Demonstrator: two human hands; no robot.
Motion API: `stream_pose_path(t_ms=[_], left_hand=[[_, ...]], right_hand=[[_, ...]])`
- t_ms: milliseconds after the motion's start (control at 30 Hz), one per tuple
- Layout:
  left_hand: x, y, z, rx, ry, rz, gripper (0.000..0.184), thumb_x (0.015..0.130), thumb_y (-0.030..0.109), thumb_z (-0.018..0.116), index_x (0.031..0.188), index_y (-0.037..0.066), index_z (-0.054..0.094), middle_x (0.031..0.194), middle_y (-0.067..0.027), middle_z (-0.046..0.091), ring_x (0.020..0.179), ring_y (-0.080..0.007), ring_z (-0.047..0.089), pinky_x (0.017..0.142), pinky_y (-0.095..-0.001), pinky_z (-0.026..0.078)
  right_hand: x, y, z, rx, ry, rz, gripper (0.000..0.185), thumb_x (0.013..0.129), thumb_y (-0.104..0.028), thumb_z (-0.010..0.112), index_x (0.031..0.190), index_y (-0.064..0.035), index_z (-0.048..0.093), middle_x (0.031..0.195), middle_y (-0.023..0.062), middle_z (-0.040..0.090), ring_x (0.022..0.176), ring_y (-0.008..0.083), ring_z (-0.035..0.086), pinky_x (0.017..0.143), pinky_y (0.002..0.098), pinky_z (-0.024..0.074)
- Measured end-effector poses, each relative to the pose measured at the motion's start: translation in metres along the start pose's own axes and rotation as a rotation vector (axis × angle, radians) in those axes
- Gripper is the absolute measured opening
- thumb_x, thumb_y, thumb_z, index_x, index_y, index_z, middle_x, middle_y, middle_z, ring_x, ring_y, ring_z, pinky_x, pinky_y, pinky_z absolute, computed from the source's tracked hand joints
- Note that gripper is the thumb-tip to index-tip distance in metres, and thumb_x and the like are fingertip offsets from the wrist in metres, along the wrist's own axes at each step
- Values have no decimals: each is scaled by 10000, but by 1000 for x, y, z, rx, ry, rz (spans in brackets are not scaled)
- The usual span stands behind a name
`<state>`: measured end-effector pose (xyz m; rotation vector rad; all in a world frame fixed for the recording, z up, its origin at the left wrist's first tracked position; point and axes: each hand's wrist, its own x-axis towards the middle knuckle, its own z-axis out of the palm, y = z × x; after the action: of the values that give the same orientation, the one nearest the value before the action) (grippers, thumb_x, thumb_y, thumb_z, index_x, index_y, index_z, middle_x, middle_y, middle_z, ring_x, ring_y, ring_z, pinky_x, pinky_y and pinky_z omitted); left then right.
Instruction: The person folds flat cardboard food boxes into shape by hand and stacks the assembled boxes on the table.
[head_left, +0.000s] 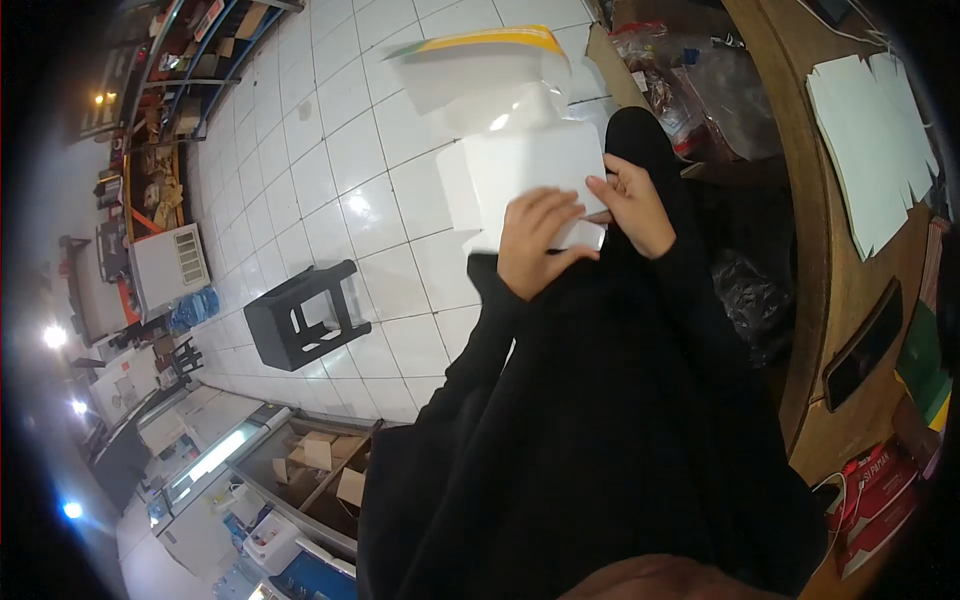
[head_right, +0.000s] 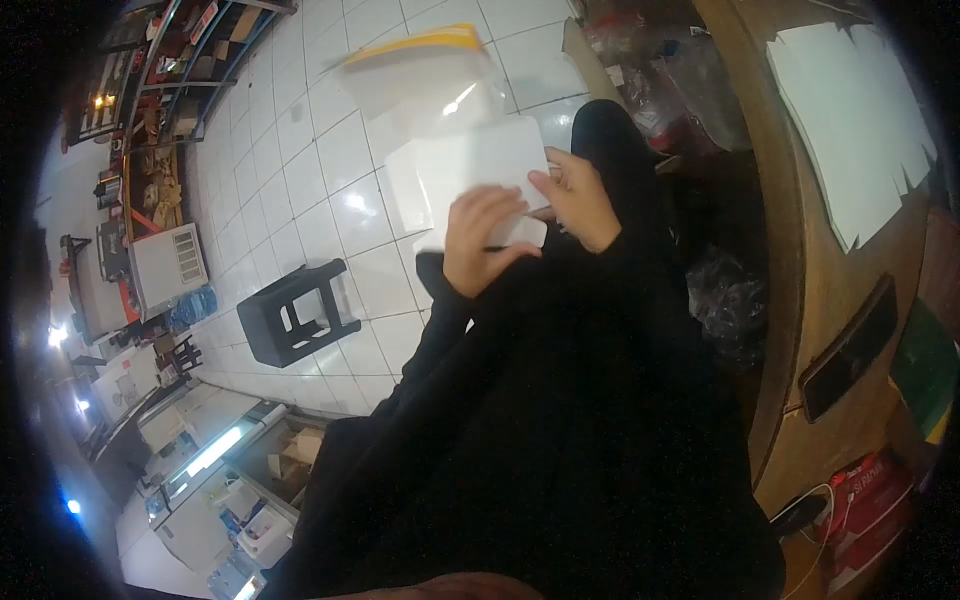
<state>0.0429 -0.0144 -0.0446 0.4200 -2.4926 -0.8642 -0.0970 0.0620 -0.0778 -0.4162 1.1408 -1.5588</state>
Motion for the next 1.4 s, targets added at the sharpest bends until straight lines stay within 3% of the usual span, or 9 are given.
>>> stream_pose_path(t_ms=[133, 233, 333, 467, 667, 867, 1100, 1300, 1400], left_hand=[[-37, -25, 19, 85, -33, -20, 243, 627, 129, 704, 831, 34, 612, 943, -101, 596, 919, -276, 522, 783, -350, 406], [-49, -39, 37, 30, 182, -397, 143, 715, 115, 675, 777, -3, 624, 734, -82, 619, 602, -189, 571, 549, -265, 446], [-51, -39, 54, -316, 356, -805, 131, 743, 99, 654, 746, -26, 615, 688, -74, 616, 561, -123, 558, 531, -242, 442], [-53, -43, 65, -615, 422, -925, 152, 744, 55, 643, 822, -46, 559, 676, -83, 612, 612, -111, 574, 571, -202, 458], [-60, -49, 58, -1060, 287, -1030, 105, 759, -8, 599, 843, -37, 543, 739, -85, 602, 654, -126, 578, 601, -193, 479], [-72, -61, 64, -1055, 197, -821, 76, 778, -15, 575, 840, -42, 540, 776, -102, 585, 691, -146, 575, 621, -202, 482], [-68, -55, 61, -1150, 283, -967, 105, 793, -28, 543, 891, -40, 507, 837, -98, 562, 748, -151, 569, 637, -221, 497], [-60, -46, 57, -1050, 305, -976, 141, 808, -58, 495, 939, -8, 495, 936, -78, 542, 740, -117, 557, 589, -195, 486], [-61, -47, 58, -1041, 283, -981, 206, 816, -53, 482, 1014, 1, 486, 986, -93, 541, 823, -148, 566, 623, -211, 492]], right_hand=[[22, 45, -10, -76, 121, 63, 222, 819, -74, 539, 994, 63, 546, 815, 120, 613, 690, 147, 602, 573, 258, 537], [27, 57, -4, -308, 198, 95, 216, 766, -146, 626, 817, 63, 610, 693, 112, 625, 612, 120, 596, 556, 240, 513], [24, 44, -4, -721, 173, -135, 205, 737, -161, 649, 766, 40, 629, 667, 122, 625, 591, 137, 602, 555, 255, 479], [19, 32, -6, -821, 20, -119, 181, 700, -163, 671, 776, 0, 649, 693, 126, 629, 642, 179, 623, 594, 250, 463], [10, 40, -10, -733, -74, -84, 145, 695, -87, 656, 810, -4, 628, 731, 121, 628, 665, 177, 624, 612, 241, 465], [2, 53, -4, -750, 0, -97, 123, 695, -76, 658, 777, 5, 617, 679, 94, 614, 642, 154, 609, 601, 239, 462], [0, 70, -2, -521, 37, -231, 155, 681, -101, 686, 765, 15, 627, 682, 94, 605, 636, 162, 598, 601, 241, 458], [-2, 67, 0, -650, -15, -49, 162, 684, -135, 692, 775, -10, 642, 811, 101, 602, 699, 179, 606, 617, 255, 462], [-7, 77, 6, -756, 36, -249, 168, 698, -140, 683, 825, -33, 656, 947, 119, 582, 718, 199, 608, 634, 267, 468]])
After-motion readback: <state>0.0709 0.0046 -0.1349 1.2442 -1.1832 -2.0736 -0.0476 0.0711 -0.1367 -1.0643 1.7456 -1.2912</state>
